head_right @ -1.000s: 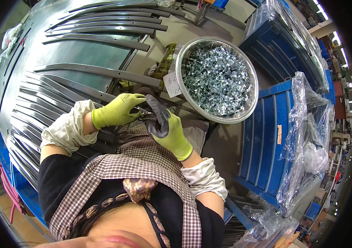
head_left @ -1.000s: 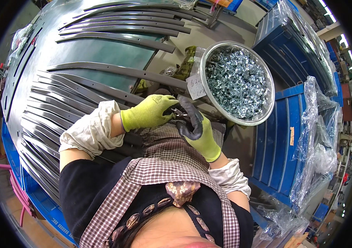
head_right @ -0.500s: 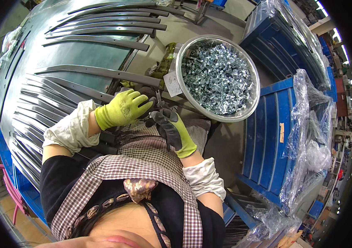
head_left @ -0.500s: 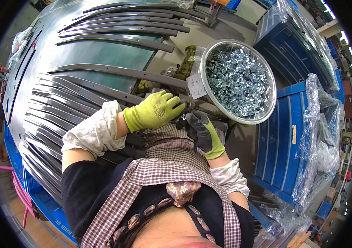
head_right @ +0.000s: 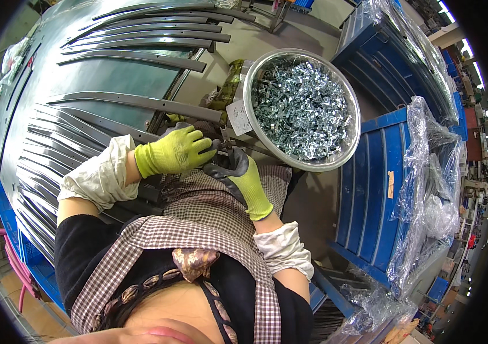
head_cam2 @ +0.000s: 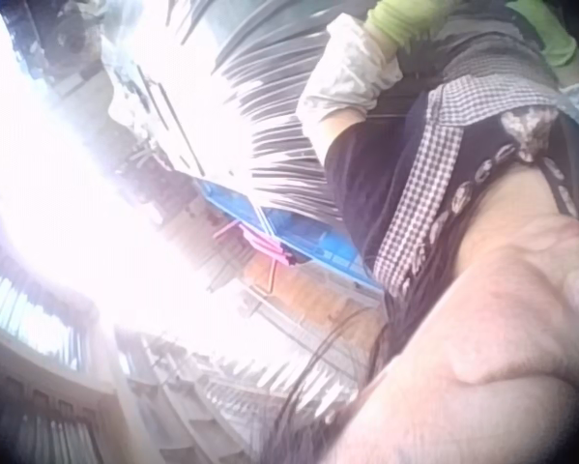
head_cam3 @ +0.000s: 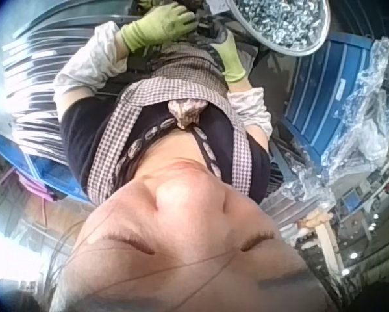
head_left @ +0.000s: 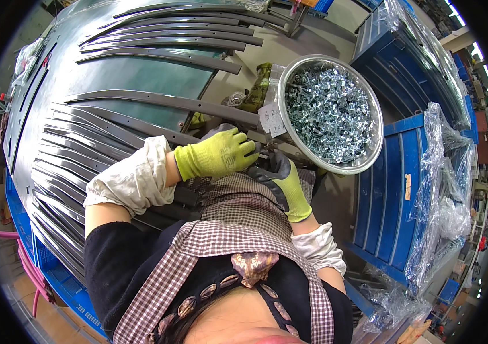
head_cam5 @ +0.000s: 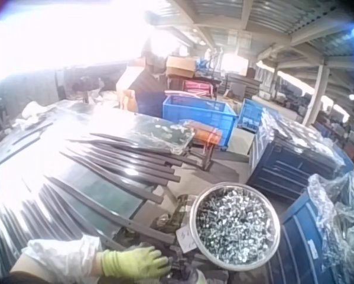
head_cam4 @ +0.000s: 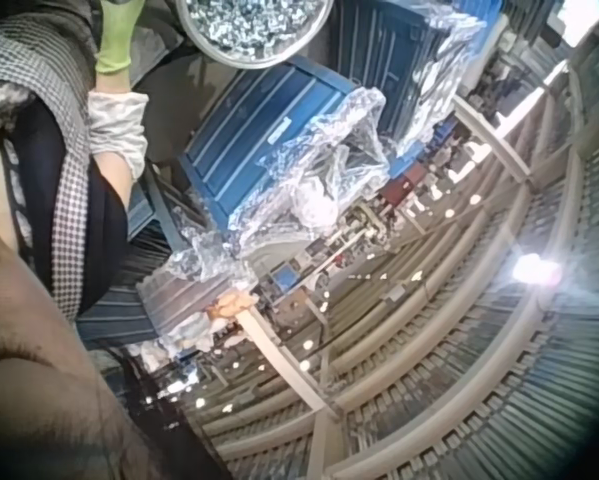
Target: The person repeatedly picks up long metal bars and uses pliers to attach small metal fasteners from a bowl into pre-drilled holes along the bars. The person works at a table in a warehouse-like setting, handling the bars one at a time and placing the fasteners into the holes.
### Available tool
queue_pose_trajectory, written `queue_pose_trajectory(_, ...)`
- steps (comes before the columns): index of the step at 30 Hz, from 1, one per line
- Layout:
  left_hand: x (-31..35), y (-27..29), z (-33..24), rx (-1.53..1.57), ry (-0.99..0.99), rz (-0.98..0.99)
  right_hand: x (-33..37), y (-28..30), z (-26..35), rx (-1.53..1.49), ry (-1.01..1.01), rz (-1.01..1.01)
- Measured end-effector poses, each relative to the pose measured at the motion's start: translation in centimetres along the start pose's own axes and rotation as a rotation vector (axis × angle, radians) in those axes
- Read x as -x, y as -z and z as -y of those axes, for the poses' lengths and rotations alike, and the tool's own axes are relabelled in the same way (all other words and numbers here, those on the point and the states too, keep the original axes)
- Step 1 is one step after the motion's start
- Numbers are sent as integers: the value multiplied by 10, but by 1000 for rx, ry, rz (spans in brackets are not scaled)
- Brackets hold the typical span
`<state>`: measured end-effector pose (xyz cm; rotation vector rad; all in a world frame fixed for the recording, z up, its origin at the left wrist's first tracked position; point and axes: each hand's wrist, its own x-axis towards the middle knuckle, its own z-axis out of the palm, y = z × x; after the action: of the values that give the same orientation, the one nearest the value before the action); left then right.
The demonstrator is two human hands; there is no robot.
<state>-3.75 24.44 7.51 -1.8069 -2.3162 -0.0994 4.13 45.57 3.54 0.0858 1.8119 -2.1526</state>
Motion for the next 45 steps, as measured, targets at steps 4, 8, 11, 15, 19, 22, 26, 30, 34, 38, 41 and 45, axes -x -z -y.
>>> queue_pose_trajectory(4,1,12,37,78,236,-22,-2,1,12,-260,-51,-49)
queue_pose_trajectory(8,25,-14,72,99,459,132,0,10,10,-242,-23,-92)
queue_pose_trajectory(11,30,-18,72,152,461,119,2,15,9,-97,55,-64)
queue_pose_trajectory(15,31,-17,72,211,415,136,-6,24,-4,-52,95,-84)
queue_pose_trajectory(19,34,-15,65,275,288,80,-16,24,-10,-194,88,-92)
queue_pose_trajectory(22,34,-16,62,358,284,78,-19,27,-10,251,128,-137)
queue_pose_trajectory(26,29,-12,58,438,339,102,-20,24,-6,298,217,-44)
queue_pose_trajectory(30,22,-10,52,523,454,219,-29,29,-1,624,317,46)
queue_pose_trajectory(34,26,-15,53,511,403,157,-48,40,2,443,182,270)
queue_pose_trajectory(38,23,-12,53,504,403,170,-76,58,-27,-89,11,355)
queue_pose_trajectory(41,22,-12,55,495,407,149,-81,58,-48,-44,20,285)
queue_pose_trajectory(45,22,-14,56,498,455,116,-61,53,-49,372,273,48)
